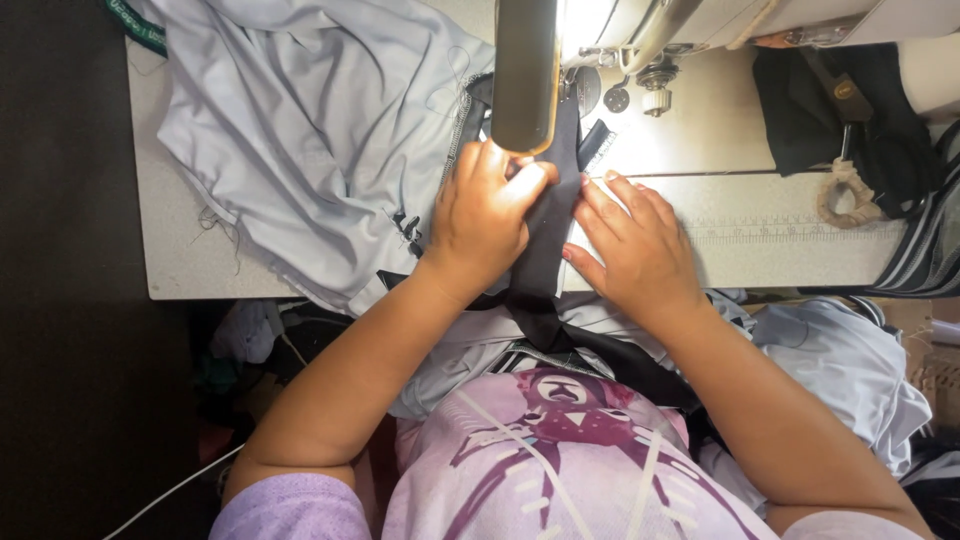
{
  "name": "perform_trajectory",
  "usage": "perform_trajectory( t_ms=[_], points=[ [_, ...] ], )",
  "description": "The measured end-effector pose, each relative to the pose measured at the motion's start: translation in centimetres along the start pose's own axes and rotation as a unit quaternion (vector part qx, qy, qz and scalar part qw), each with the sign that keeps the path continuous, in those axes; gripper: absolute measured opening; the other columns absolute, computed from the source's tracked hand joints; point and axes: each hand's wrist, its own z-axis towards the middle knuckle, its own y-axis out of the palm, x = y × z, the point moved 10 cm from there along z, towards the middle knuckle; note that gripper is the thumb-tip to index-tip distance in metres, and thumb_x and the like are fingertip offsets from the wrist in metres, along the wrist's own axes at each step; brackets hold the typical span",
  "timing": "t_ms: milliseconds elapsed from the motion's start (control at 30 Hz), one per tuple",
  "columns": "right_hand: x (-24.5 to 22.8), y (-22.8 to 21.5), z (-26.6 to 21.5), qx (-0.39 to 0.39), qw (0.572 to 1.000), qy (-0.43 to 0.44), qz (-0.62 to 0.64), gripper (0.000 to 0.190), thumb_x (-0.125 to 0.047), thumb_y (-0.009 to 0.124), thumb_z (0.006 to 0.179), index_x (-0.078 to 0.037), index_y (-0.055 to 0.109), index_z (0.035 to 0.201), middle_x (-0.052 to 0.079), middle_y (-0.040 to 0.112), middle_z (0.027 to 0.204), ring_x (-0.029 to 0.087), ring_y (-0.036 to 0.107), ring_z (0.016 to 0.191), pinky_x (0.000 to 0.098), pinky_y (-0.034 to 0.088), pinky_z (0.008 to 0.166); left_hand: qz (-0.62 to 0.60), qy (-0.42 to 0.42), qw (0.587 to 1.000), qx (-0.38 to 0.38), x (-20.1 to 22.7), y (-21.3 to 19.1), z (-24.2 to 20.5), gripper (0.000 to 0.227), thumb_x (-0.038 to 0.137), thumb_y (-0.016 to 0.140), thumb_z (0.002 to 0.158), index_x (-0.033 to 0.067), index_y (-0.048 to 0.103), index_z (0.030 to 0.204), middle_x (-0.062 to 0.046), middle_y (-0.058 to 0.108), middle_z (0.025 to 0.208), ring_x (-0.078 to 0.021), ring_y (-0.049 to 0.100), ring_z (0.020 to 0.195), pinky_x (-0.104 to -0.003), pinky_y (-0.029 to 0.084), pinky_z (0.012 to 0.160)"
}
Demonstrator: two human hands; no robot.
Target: Sewing a black strap onto a grey garment using an industrial sewing machine and trimming excess thread with scissors.
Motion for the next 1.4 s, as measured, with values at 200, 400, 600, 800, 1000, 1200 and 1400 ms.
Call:
perform_trajectory(
  t_ms=[200,400,600,800,1000,1200,1400],
  points=[
    [0.3,1.0,-0.6,-0.023,1.0,0.018,-0.003,0.044,-0.048,0.055,0.103,-0.009,0.071,0.116,0.009,0.069,0.132,0.029,0.061,0.128,0.0428,0.044,0.108,-0.16,0.079,0.984,-0.016,2.0,0.4,0.2,0.016,0.004,0.051,0.1,0.0109,0.057,0.087,-0.011,0.067,0.125,-0.0289,0.069,0.105,-0.039,0.053,0.087],
    [0.5,1.4,-0.9,-0.024,0.999,0.02,-0.01,0.046,-0.049,0.054,0.103,-0.01,0.071,0.119,0.007,0.069,0.133,0.028,0.06,0.129,0.0427,0.044,0.108,-0.135,0.093,0.985,-0.049,2.5,3.0,-1.5,0.012,0.009,0.053,0.099,0.0126,0.062,0.092,-0.008,0.071,0.124,-0.0234,0.066,0.121,-0.041,0.049,0.101],
    [0.4,1.1,-0.6,-0.03,0.999,0.023,-0.003,0.047,-0.05,0.056,0.103,-0.011,0.07,0.124,0.007,0.068,0.134,0.028,0.059,0.129,0.042,0.043,0.108,-0.117,0.102,0.985,-0.071,2.5,3.6,-2.3,0.011,0.01,0.053,0.099,0.012,0.064,0.097,-0.007,0.071,0.122,-0.0222,0.065,0.123,-0.042,0.047,0.104],
    [2.8,-0.5,2.2,-0.042,0.997,0.035,0.06,0.046,-0.041,0.054,0.108,-0.007,0.067,0.135,0.011,0.064,0.143,0.031,0.054,0.136,0.0451,0.039,0.111,-0.115,0.113,0.984,-0.078,1.8,3.9,-2.3,0.013,0.012,0.052,0.101,0.014,0.065,0.097,-0.005,0.073,0.117,-0.0189,0.065,0.122,-0.04,0.046,0.104],
    [10.5,1.5,2.7,-0.19,0.956,0.224,0.016,0.058,-0.034,0.05,0.11,0.005,0.046,0.152,0.025,0.033,0.162,0.048,0.027,0.146,0.0627,0.016,0.116,-0.138,0.113,0.955,-0.237,1.1,5.5,-2.6,0.027,0.002,0.052,0.096,0.0035,0.067,0.118,-0.008,0.066,0.138,-0.0245,0.056,0.135,-0.042,0.038,0.11],
    [1.3,0.9,1.5,-0.085,0.996,0.019,0.018,0.054,-0.049,0.053,0.104,-0.014,0.062,0.143,0.006,0.06,0.149,0.03,0.053,0.138,0.0499,0.035,0.113,-0.109,0.104,0.984,-0.098,1.0,4.3,-2.7,0.011,0.011,0.055,0.098,0.0143,0.065,0.1,-0.002,0.073,0.116,-0.0166,0.065,0.12,-0.042,0.043,0.108],
    [0.3,1.6,0.8,-0.056,0.998,0.003,0.019,0.05,-0.045,0.057,0.104,-0.012,0.065,0.14,0.009,0.064,0.145,0.031,0.056,0.135,0.0481,0.037,0.113,-0.114,0.102,0.983,-0.097,0.7,5.2,-3.4,0.015,0.013,0.05,0.101,0.0167,0.064,0.102,-0.001,0.07,0.125,-0.0157,0.063,0.125,-0.043,0.041,0.11]
  ],
)
